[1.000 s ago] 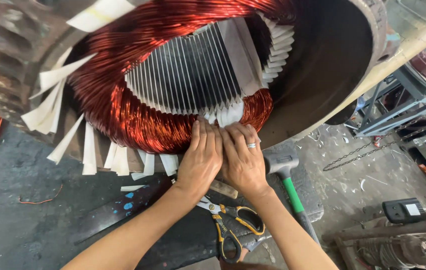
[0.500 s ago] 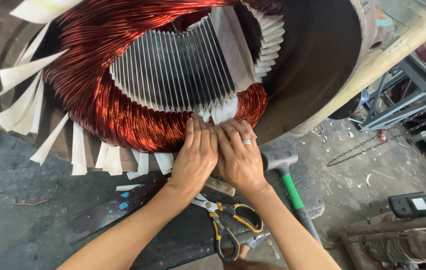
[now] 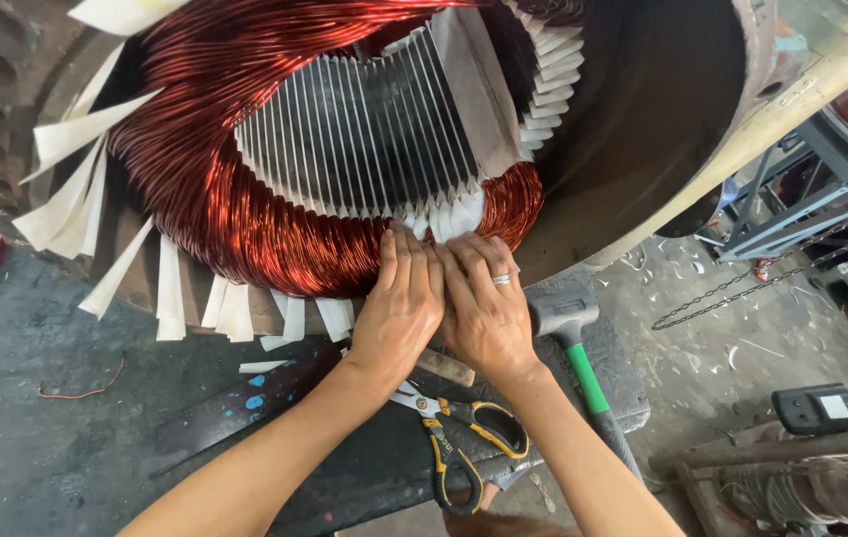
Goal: Repairing an electric motor by seating copper windings into the stator using a mallet and hands
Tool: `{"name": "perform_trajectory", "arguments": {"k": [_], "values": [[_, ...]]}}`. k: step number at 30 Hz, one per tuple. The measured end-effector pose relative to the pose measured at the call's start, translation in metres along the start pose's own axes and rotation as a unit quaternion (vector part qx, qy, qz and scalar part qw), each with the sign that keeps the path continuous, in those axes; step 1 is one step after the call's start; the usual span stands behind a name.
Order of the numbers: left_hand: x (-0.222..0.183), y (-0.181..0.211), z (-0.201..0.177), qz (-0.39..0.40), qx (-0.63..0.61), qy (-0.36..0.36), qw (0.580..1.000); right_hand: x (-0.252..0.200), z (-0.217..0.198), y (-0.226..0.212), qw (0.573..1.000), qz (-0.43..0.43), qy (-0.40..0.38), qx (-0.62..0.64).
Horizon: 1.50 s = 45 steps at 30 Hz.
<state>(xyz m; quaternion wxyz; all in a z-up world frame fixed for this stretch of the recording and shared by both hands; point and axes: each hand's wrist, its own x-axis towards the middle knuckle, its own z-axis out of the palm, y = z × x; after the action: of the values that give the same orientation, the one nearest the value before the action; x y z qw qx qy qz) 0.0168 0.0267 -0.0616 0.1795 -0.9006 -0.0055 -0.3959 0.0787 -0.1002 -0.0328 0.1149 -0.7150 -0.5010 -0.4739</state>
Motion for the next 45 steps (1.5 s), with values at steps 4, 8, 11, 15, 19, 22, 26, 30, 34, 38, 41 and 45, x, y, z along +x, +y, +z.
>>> {"name": "perform_trajectory", "arguments": {"k": [4,8,11,15,19,22,26,30,34,38,41,45], "values": [[0.0006,-0.0008,0.0006,0.000,-0.005,0.017,1.000,-0.0015,0.0025,0.0011,1.000,-0.002,0.005,0.000],[0.0007,0.0003,0.0010,-0.002,-0.006,0.016,1.000,0.0010,0.0006,-0.0003,1.000,0.000,0.008,0.000],[-0.0011,0.0011,0.0026,-0.006,-0.005,0.018,1.000,0.0006,0.0004,-0.0023,1.000,0.003,0.008,0.000],[-0.0007,-0.0003,0.0015,0.001,-0.010,0.028,1.000,0.0002,0.0006,-0.0024,1.000,0.003,0.006,-0.006],[-0.0002,0.0017,0.0028,-0.003,-0.002,0.035,0.999,0.0012,0.0004,-0.0020,1.000,0.004,0.010,0.004],[0.0011,-0.0018,-0.0028,0.000,-0.008,0.043,0.999,0.0009,0.0010,-0.0022,1.000,0.002,0.014,0.003],[-0.0007,-0.0014,-0.0005,-0.004,-0.009,0.045,0.999,0.0006,0.0017,-0.0019,1.000,0.000,0.010,0.002],[-0.0021,-0.0029,0.0003,0.000,-0.012,0.033,0.999,-0.0008,0.0029,-0.0021,1.000,0.003,0.013,-0.001],[-0.0022,-0.0029,0.0004,-0.001,-0.014,0.033,0.999,0.0009,0.0027,-0.0022,1.000,0.000,0.013,-0.004],[-0.0029,-0.0013,0.0039,-0.005,-0.013,0.033,0.999,0.0004,0.0034,-0.0023,1.000,0.002,0.009,-0.002],[-0.0026,-0.0012,0.0025,-0.008,-0.012,0.031,0.999,0.0002,0.0031,-0.0023,1.000,-0.002,0.010,0.000],[-0.0022,-0.0025,-0.0002,-0.007,-0.010,0.028,1.000,0.0002,0.0032,-0.0026,1.000,0.001,0.006,0.005]]}}
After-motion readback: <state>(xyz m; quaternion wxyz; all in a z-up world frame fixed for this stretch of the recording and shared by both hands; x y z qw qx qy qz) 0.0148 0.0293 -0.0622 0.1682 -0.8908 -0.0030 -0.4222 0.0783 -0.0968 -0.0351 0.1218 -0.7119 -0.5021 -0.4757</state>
